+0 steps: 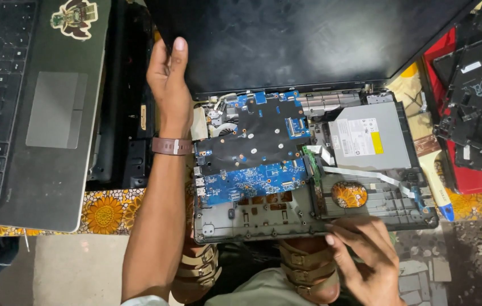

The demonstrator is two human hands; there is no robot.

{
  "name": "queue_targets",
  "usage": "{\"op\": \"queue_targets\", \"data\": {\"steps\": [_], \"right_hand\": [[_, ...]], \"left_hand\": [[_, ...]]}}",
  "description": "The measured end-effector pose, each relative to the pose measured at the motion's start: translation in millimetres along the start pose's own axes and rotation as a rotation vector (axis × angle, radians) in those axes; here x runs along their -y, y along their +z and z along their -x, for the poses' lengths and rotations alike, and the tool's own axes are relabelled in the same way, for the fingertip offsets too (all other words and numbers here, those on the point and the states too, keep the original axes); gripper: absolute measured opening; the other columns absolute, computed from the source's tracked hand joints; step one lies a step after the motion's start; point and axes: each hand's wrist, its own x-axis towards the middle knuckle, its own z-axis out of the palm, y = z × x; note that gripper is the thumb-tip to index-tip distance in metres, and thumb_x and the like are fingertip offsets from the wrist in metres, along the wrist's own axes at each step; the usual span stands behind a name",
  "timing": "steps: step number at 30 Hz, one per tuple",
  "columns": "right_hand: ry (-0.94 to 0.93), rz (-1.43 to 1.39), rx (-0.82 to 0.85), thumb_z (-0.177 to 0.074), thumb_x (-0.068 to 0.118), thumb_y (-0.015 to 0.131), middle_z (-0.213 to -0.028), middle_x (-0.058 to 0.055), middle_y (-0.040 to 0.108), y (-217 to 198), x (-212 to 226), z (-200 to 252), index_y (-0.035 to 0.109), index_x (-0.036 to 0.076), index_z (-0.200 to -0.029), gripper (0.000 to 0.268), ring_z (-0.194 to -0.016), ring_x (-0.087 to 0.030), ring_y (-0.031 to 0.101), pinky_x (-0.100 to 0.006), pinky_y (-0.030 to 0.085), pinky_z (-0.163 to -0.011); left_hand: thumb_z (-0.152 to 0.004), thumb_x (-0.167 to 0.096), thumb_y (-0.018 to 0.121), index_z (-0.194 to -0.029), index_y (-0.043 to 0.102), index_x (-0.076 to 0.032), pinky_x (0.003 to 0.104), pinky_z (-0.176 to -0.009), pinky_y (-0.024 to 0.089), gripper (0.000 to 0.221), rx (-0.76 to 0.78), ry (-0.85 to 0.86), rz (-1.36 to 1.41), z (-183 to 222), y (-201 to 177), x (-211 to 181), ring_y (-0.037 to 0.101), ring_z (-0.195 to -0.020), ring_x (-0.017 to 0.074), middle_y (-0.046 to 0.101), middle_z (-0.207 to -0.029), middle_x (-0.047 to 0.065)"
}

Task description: Dismantling a laptop by removing the motherboard and cleaning the internal chassis with a brush.

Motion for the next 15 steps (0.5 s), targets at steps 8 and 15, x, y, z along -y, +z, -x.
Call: {"op": "queue_targets", "data": {"steps": [8,15], "right_hand": [[-0.151,0.125,0.020,-0.089,0.024,0.072,-0.116,-0.009,0.072,11,-20,-28,0.075,0.006,-0.114,0.030,-0.110,-0.026,0.063,-0.039,0.051,-0.097],[-0.303,0.399,0.396,-0.074,0.018,0.078,-0.165,-0.019,0.032,43,-15,-78,0.034,0.012,-0.159,0.096,-0.154,-0.039,0.026,-0.057,0.026,-0.121]], "left_hand": [[-0.102,-0.032,0.066,-0.118,0.066,-0.010,0.026,-0.098,0.051,0.027,0.013,0.003,0.038,5,-13,20,0.060,-0.108,0.0079,0.067,-0.112,-0.002],[-0.104,-0.035,0.064,-0.131,0.060,-0.009,0.031,-0.108,0.049,0.038,0.080,0.009,-0.144,17,-17,14,0.060,-0.122,0.0146,0.066,-0.129,0.004]]}}
